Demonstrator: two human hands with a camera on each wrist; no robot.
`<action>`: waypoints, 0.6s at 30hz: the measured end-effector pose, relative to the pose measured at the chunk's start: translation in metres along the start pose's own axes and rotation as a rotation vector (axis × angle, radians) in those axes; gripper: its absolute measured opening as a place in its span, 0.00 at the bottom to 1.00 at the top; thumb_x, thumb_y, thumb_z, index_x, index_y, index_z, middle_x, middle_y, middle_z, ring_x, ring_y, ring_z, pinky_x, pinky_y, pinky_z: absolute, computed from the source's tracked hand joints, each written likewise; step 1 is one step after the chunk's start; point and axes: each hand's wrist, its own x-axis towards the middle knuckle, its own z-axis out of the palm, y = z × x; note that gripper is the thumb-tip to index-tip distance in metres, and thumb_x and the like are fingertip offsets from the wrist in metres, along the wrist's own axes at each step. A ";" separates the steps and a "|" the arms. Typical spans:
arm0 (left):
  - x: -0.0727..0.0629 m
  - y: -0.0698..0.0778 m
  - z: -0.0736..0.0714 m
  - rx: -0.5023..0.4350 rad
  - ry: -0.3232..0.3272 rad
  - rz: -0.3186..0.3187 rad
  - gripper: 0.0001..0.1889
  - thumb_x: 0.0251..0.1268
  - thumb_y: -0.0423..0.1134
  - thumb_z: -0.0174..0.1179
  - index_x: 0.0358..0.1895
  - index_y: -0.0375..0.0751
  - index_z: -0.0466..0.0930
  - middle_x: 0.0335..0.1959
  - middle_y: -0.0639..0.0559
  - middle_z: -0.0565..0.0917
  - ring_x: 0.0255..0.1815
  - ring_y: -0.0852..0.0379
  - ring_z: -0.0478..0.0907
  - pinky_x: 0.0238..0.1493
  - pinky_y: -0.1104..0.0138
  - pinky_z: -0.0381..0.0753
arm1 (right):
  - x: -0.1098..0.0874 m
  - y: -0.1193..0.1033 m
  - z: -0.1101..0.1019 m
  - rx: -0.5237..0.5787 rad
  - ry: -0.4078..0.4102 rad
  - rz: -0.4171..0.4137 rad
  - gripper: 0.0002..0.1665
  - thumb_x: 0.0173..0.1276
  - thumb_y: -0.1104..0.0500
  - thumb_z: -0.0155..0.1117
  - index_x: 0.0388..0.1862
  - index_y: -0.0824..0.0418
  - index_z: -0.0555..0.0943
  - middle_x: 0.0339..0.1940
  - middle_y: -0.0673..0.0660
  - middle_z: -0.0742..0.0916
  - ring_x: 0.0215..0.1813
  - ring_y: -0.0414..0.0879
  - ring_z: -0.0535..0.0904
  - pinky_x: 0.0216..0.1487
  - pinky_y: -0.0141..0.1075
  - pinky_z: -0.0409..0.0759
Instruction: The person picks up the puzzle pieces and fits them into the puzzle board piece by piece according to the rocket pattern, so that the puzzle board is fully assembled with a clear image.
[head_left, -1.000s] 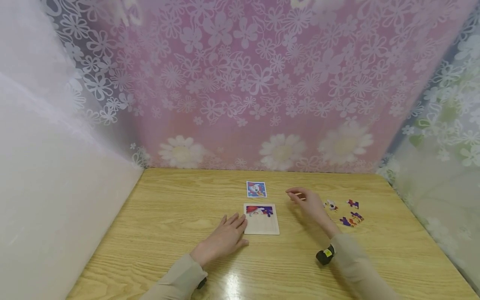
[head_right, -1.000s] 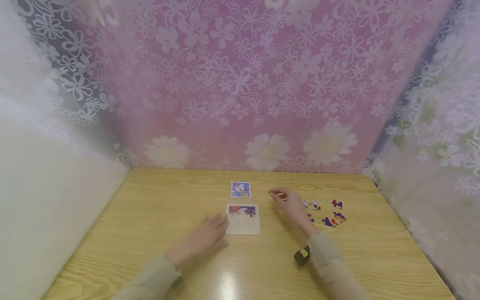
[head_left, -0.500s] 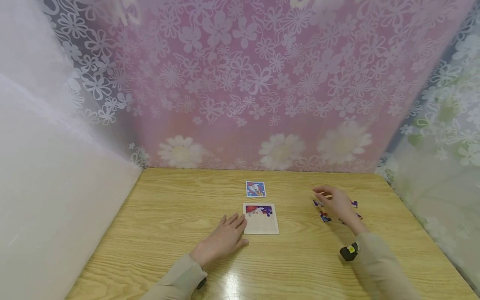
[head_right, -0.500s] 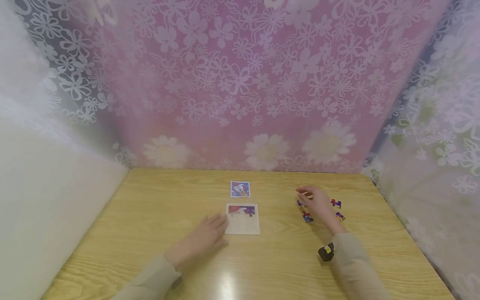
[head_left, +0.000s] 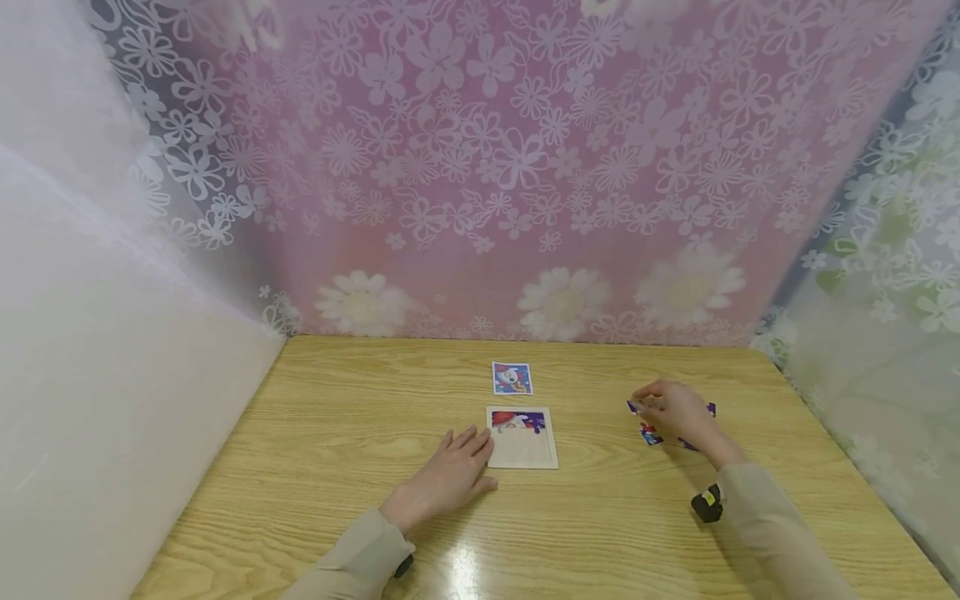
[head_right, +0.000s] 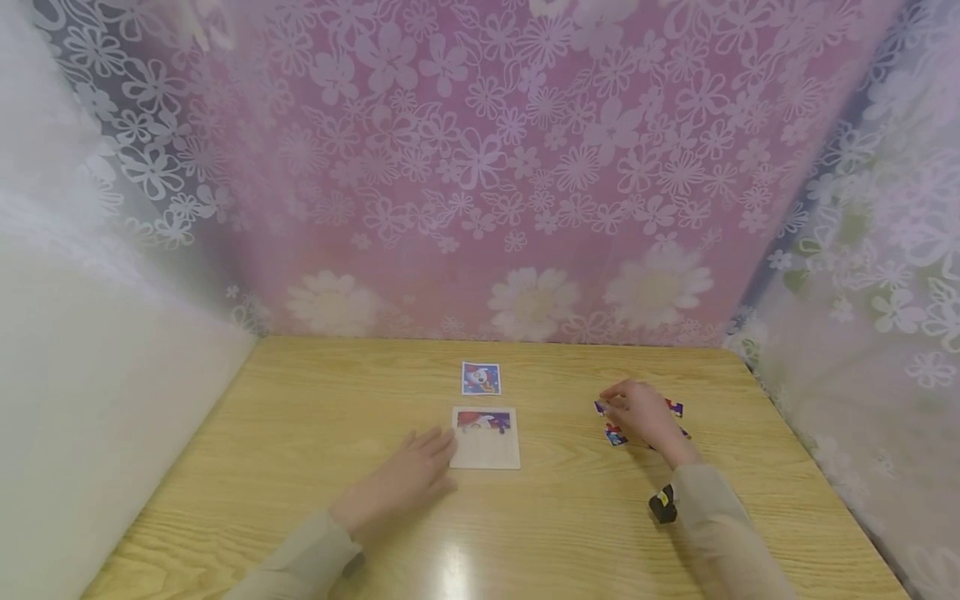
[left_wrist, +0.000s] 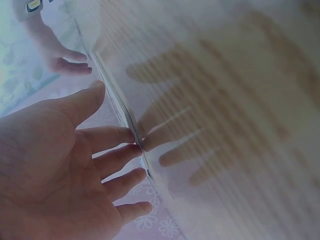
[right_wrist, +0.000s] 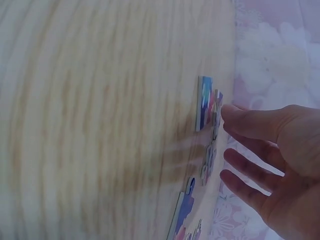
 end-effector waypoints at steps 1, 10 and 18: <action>0.000 0.000 0.000 -0.003 -0.001 -0.001 0.34 0.78 0.55 0.51 0.77 0.35 0.62 0.80 0.43 0.60 0.81 0.42 0.53 0.79 0.43 0.53 | 0.000 0.001 0.000 -0.004 -0.008 -0.005 0.15 0.71 0.61 0.67 0.54 0.64 0.86 0.52 0.68 0.87 0.48 0.64 0.85 0.48 0.61 0.82; 0.000 0.000 -0.001 0.006 -0.004 -0.003 0.35 0.78 0.55 0.51 0.77 0.36 0.62 0.80 0.43 0.60 0.81 0.42 0.53 0.79 0.43 0.53 | 0.002 0.002 0.002 -0.021 -0.008 -0.034 0.13 0.68 0.66 0.68 0.51 0.64 0.87 0.46 0.64 0.86 0.48 0.64 0.83 0.46 0.58 0.84; 0.000 0.001 -0.001 0.023 0.004 -0.003 0.34 0.78 0.55 0.52 0.76 0.36 0.63 0.79 0.43 0.61 0.81 0.42 0.55 0.78 0.43 0.55 | 0.005 0.004 0.003 -0.013 0.030 -0.038 0.13 0.65 0.67 0.72 0.48 0.62 0.87 0.39 0.57 0.81 0.41 0.55 0.81 0.42 0.54 0.83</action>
